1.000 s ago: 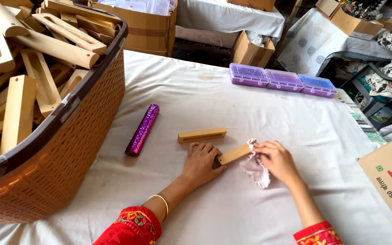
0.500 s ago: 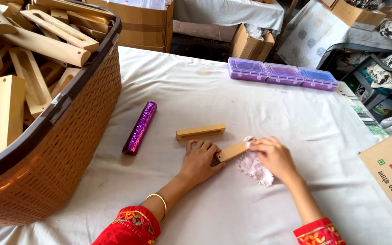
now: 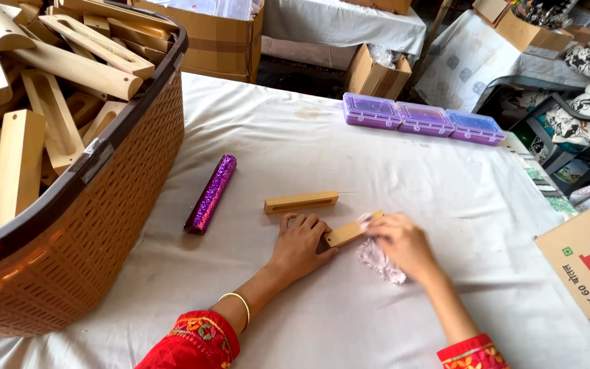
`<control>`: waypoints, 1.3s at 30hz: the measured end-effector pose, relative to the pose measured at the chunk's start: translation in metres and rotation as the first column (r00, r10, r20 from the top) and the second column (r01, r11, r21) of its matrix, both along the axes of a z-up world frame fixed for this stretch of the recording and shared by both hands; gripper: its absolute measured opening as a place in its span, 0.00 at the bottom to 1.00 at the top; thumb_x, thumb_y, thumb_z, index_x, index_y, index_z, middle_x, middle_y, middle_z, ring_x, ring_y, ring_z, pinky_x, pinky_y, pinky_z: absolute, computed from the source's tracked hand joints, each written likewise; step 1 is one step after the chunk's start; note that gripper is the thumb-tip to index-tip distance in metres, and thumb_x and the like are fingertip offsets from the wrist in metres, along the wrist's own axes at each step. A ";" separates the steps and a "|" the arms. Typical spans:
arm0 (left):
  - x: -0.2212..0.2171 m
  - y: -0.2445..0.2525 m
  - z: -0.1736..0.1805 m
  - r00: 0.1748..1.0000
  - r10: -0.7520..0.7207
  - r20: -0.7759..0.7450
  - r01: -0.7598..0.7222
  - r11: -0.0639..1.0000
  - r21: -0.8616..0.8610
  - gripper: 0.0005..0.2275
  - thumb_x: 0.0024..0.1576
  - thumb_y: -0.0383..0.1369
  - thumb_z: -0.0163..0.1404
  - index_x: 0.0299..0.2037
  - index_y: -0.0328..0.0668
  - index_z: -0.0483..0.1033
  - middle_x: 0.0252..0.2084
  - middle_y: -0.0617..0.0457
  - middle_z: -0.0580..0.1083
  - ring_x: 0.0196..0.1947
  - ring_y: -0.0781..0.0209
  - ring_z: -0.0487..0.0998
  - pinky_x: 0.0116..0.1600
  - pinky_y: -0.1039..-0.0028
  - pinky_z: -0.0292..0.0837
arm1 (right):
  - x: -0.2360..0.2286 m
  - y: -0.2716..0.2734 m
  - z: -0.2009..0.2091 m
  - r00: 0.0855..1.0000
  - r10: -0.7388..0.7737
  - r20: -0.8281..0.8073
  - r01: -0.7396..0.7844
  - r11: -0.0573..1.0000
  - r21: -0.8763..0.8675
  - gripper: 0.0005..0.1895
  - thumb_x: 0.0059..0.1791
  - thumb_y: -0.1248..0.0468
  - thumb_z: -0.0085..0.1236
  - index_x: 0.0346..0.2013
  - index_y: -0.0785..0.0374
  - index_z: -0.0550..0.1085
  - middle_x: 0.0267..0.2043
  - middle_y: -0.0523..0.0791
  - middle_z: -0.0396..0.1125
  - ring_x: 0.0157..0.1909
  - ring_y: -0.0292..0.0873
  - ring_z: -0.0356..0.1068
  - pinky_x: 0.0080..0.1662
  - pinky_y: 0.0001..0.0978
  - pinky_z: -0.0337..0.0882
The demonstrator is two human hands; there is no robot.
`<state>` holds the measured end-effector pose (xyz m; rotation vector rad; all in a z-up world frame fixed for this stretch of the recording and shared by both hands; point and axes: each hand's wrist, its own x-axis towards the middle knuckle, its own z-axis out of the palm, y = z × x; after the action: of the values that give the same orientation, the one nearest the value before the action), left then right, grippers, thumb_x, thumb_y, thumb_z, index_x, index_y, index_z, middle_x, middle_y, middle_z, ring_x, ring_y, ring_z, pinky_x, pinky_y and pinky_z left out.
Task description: The recorder cleans wooden blocks with a cloth and then wraps them in decorative red foil paper.
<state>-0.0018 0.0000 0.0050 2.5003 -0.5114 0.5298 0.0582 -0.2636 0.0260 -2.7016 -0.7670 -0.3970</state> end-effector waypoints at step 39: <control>0.005 0.004 0.002 0.988 0.117 -0.102 -0.125 0.989 -0.074 0.19 0.57 0.49 0.55 0.49 0.44 0.80 0.47 0.51 0.73 0.54 0.54 0.70 0.64 0.54 0.51 | -0.019 -0.018 0.046 0.820 -0.085 -0.566 0.124 0.992 0.030 0.14 0.39 0.70 0.66 0.40 0.61 0.85 0.41 0.41 0.74 0.44 0.41 0.76 0.48 0.34 0.76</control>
<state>0.0033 0.0041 0.0067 2.4773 -0.2963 0.4622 0.0393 -0.2815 0.0717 -2.5854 -0.4194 0.3519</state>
